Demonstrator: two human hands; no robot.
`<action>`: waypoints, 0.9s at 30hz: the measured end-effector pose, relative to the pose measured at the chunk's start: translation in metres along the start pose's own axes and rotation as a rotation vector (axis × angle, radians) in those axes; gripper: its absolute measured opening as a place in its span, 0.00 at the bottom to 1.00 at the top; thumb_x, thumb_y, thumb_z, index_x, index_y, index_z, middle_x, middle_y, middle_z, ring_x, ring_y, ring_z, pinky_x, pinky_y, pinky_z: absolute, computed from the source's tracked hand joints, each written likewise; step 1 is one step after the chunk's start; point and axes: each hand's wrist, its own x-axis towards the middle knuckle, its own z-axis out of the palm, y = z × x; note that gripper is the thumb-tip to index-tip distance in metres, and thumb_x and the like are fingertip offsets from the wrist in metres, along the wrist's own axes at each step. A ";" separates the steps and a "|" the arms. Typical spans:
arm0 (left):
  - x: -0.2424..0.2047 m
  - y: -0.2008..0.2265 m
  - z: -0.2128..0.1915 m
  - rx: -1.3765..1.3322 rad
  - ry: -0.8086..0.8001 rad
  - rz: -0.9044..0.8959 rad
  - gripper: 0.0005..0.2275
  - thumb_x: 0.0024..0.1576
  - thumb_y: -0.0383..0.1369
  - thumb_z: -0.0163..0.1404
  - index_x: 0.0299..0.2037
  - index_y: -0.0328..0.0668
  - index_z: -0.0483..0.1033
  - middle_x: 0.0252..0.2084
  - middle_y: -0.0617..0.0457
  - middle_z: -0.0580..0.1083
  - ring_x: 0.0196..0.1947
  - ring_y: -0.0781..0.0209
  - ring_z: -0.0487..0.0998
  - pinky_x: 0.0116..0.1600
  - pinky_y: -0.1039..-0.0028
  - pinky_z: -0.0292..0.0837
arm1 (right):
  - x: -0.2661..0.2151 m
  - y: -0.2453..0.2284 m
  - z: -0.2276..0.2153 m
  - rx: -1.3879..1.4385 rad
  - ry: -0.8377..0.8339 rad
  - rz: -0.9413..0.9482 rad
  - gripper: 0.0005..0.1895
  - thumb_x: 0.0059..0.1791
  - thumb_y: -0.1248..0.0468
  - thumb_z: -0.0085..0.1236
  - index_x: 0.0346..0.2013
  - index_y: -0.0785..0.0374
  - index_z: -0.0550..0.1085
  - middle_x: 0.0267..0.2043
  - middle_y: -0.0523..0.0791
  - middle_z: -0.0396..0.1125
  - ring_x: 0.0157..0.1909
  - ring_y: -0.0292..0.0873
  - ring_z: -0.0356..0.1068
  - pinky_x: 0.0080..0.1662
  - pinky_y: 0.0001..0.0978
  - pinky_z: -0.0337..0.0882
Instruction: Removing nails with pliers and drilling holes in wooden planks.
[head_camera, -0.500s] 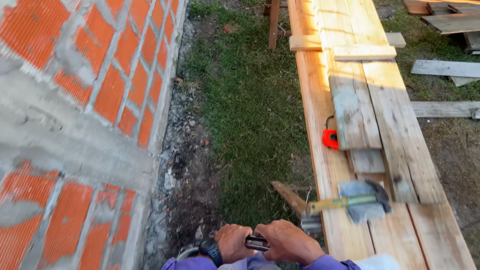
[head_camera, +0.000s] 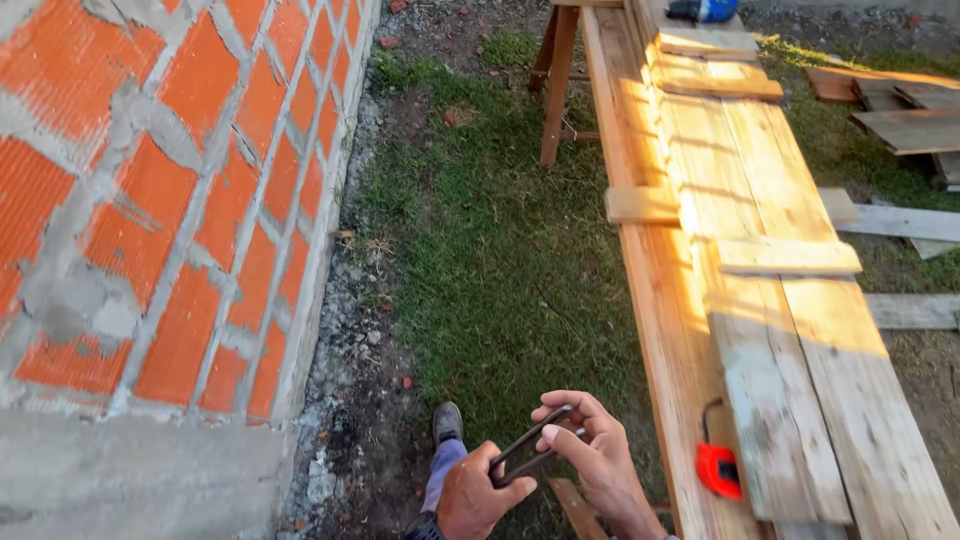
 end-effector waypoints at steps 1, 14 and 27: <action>0.013 0.022 -0.025 -0.005 0.001 -0.007 0.23 0.44 0.56 0.63 0.24 0.55 0.60 0.21 0.63 0.63 0.23 0.63 0.62 0.32 0.66 0.57 | 0.022 -0.007 0.008 -0.004 -0.005 0.006 0.19 0.42 0.68 0.58 0.48 0.66 0.77 0.41 0.50 0.78 0.31 0.41 0.75 0.38 0.30 0.72; 0.232 0.163 -0.147 -0.169 -0.320 0.342 0.19 0.58 0.54 0.46 0.25 0.50 0.64 0.22 0.61 0.67 0.23 0.67 0.63 0.32 0.67 0.58 | 0.214 -0.112 0.013 0.344 0.099 -0.168 0.35 0.35 0.81 0.41 0.57 0.64 0.64 0.56 0.58 0.68 0.44 0.47 0.74 0.31 0.24 0.68; 0.459 0.344 -0.135 -0.117 -0.771 0.499 0.22 0.60 0.56 0.39 0.25 0.48 0.65 0.22 0.62 0.64 0.26 0.70 0.64 0.34 0.77 0.61 | 0.403 -0.167 -0.107 0.550 0.208 -0.330 0.38 0.36 0.78 0.46 0.62 0.62 0.61 0.60 0.63 0.64 0.50 0.60 0.74 0.48 0.47 0.78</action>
